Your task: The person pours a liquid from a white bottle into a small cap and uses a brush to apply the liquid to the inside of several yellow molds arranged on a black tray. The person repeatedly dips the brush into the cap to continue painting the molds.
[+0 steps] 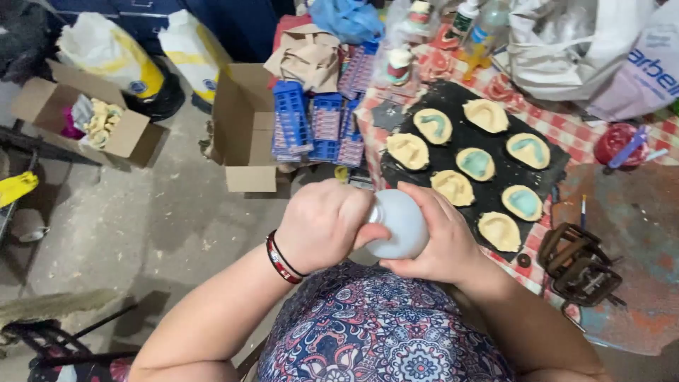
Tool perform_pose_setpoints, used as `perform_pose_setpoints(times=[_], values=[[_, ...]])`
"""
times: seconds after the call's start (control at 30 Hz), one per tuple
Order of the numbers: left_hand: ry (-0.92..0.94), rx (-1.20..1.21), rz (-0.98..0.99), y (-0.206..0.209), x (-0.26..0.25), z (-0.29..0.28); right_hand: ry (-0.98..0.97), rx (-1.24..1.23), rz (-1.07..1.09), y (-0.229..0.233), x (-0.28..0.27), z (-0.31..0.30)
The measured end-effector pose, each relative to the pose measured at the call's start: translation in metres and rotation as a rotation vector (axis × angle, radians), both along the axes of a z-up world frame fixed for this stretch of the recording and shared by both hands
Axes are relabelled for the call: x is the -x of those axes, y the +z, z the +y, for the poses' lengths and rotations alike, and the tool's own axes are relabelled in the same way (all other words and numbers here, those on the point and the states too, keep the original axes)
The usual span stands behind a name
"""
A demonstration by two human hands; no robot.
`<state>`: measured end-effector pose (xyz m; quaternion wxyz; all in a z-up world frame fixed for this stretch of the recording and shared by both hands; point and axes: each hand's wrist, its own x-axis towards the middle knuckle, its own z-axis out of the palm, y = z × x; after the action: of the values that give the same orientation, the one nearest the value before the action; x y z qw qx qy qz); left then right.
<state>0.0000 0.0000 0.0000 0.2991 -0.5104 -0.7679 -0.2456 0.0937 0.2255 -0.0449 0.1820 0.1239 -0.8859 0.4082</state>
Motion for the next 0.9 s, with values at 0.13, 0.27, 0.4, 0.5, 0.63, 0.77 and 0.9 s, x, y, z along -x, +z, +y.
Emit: perform_pose_setpoints(times=[0.13,0.27,0.4,0.5,0.63,0.77,0.9], values=[[0.194,0.144,-0.198,0.027,-0.003,-0.033,0.019,-0.069,0.08,0.006,0.009,-0.027],[-0.084,0.096,-0.278,0.052,0.002,-0.053,0.019,-0.125,0.082,0.017,0.016,-0.033],[-0.295,0.074,-0.326,0.045,0.004,-0.058,0.057,-0.164,0.057,0.019,0.018,-0.032],[-0.059,0.127,-0.133,0.025,0.003,-0.041,0.06,-0.162,0.059,0.019,0.017,-0.029],[0.214,0.077,-0.109,0.014,0.0,-0.036,0.066,-0.173,0.073,0.02,0.013,-0.023],[0.135,-0.238,-0.648,-0.003,0.006,-0.037,0.0,-0.181,0.079,0.014,0.01,0.001],[-0.334,-0.781,-1.49,-0.056,-0.007,-0.016,0.029,-0.21,0.145,0.03,0.007,0.027]])
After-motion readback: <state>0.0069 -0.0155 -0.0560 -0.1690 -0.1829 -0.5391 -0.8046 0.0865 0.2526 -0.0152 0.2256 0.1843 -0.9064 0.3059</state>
